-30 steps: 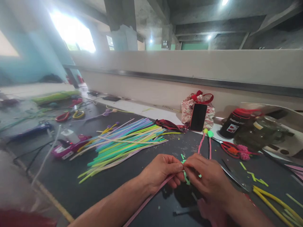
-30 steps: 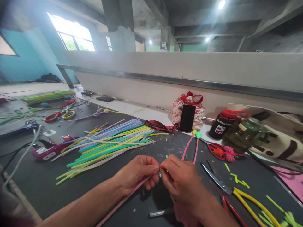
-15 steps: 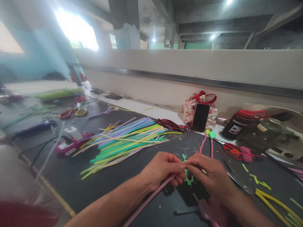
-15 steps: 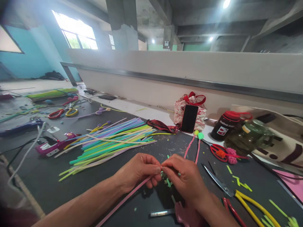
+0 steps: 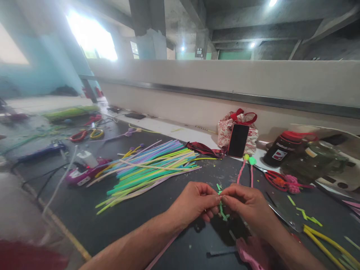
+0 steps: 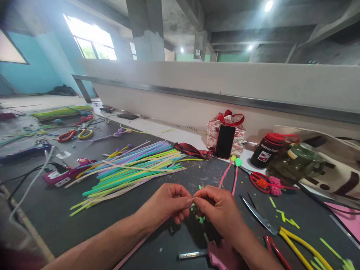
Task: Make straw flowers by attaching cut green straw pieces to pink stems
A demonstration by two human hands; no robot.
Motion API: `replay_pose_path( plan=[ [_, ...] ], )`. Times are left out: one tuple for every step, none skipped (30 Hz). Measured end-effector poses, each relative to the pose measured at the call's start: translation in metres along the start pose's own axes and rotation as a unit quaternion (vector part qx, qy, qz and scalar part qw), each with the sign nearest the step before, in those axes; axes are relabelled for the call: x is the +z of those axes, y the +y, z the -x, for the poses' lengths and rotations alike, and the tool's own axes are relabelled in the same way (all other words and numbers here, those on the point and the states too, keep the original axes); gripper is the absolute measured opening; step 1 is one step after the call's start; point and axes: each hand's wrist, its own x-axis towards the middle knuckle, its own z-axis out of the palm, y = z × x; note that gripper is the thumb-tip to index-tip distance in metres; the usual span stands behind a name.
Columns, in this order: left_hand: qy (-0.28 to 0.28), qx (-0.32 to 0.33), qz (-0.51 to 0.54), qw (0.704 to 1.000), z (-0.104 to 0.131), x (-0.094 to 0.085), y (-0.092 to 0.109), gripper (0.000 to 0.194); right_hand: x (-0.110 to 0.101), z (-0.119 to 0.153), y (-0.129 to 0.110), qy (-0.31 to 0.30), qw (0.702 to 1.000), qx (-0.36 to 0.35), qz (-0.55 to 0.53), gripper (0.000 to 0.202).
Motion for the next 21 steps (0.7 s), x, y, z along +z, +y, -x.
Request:
replay_pose_path(
  plan=[
    [0.003, 0.0, -0.008, 1.0, 0.0, 0.0, 0.0, 0.021, 0.0, 0.0, -0.001, 0.005, 0.999, -0.019, 0.032, 0.018],
    [0.005, 0.0, -0.015, 1.0, 0.0, 0.0, 0.0, 0.021, 0.0, 0.0, -0.001, 0.008, 0.998, -0.032, 0.056, 0.019],
    [0.006, 0.002, -0.021, 1.0, 0.0, 0.0, -0.001, 0.021, 0.0, 0.0, -0.002, 0.009, 0.997, -0.036, 0.069, 0.019],
    [0.006, 0.005, -0.027, 1.0, 0.0, 0.0, -0.001, 0.021, 0.001, 0.0, -0.001, 0.008, 0.997, -0.032, 0.07, 0.02],
    [0.006, 0.007, -0.032, 0.999, -0.001, -0.001, -0.002, 0.021, 0.002, 0.0, -0.001, 0.003, 0.998, -0.023, 0.064, 0.021],
    [0.004, 0.009, -0.039, 0.999, -0.001, -0.001, -0.003, 0.021, 0.003, 0.0, 0.0, -0.002, 0.999, -0.009, 0.051, 0.021],
    [0.003, 0.01, -0.046, 0.999, -0.001, -0.001, -0.003, 0.02, 0.004, -0.001, 0.002, -0.007, 0.999, 0.009, 0.031, 0.021],
    [0.002, 0.01, -0.052, 0.999, -0.002, -0.001, -0.004, 0.019, 0.005, -0.001, 0.003, -0.009, 1.0, 0.027, 0.009, 0.02],
    [0.001, 0.009, -0.056, 0.998, -0.002, -0.001, -0.004, 0.018, 0.007, -0.001, 0.005, -0.007, 0.999, 0.044, -0.013, 0.019],
    [0.001, 0.008, -0.058, 0.998, -0.002, -0.001, -0.004, 0.018, 0.008, -0.001, 0.006, -0.004, 0.998, 0.059, -0.033, 0.018],
    [0.001, 0.006, -0.058, 0.998, -0.002, -0.001, -0.005, 0.018, 0.01, 0.0, 0.007, 0.001, 0.996, 0.071, -0.05, 0.018],
    [0.001, 0.004, -0.057, 0.998, -0.003, -0.001, -0.005, 0.018, 0.011, 0.0, 0.008, 0.008, 0.995, 0.078, -0.061, 0.017],
    [-0.001, 0.003, -0.054, 0.999, -0.003, -0.001, -0.005, 0.018, 0.012, 0.0, 0.008, 0.013, 0.994, 0.082, -0.068, 0.017],
    [-0.004, 0.002, -0.051, 0.999, -0.003, -0.001, -0.006, 0.019, 0.012, 0.0, 0.008, 0.017, 0.993, 0.085, -0.074, 0.017],
    [-0.007, 0.002, -0.049, 0.999, -0.003, -0.001, -0.006, 0.02, 0.013, 0.0, 0.008, 0.019, 0.992, 0.09, -0.083, 0.016],
    [-0.009, 0.002, -0.048, 0.999, -0.004, -0.001, -0.007, 0.02, 0.013, 0.0, 0.008, 0.02, 0.991, 0.096, -0.092, 0.015],
    [-0.011, 0.001, -0.049, 0.999, -0.004, -0.001, -0.007, 0.021, 0.013, -0.001, 0.008, 0.019, 0.989, 0.102, -0.103, 0.015],
    [-0.012, 0.0, -0.05, 0.999, -0.004, -0.001, -0.008, 0.021, 0.014, -0.001, 0.008, 0.016, 0.987, 0.108, -0.116, 0.014],
    [-0.012, -0.001, -0.051, 0.999, -0.005, -0.001, -0.008, 0.021, 0.014, -0.002, 0.008, 0.011, 0.985, 0.112, -0.131, 0.015],
    [-0.009, -0.003, -0.052, 0.999, -0.005, -0.001, -0.008, 0.021, 0.013, -0.002, 0.008, 0.005, 0.983, 0.115, -0.146, 0.015],
    [-0.005, -0.003, -0.05, 0.999, -0.005, -0.001, -0.008, 0.021, 0.013, -0.003, 0.008, -0.002, 0.98, 0.118, -0.161, 0.016]
  ],
)
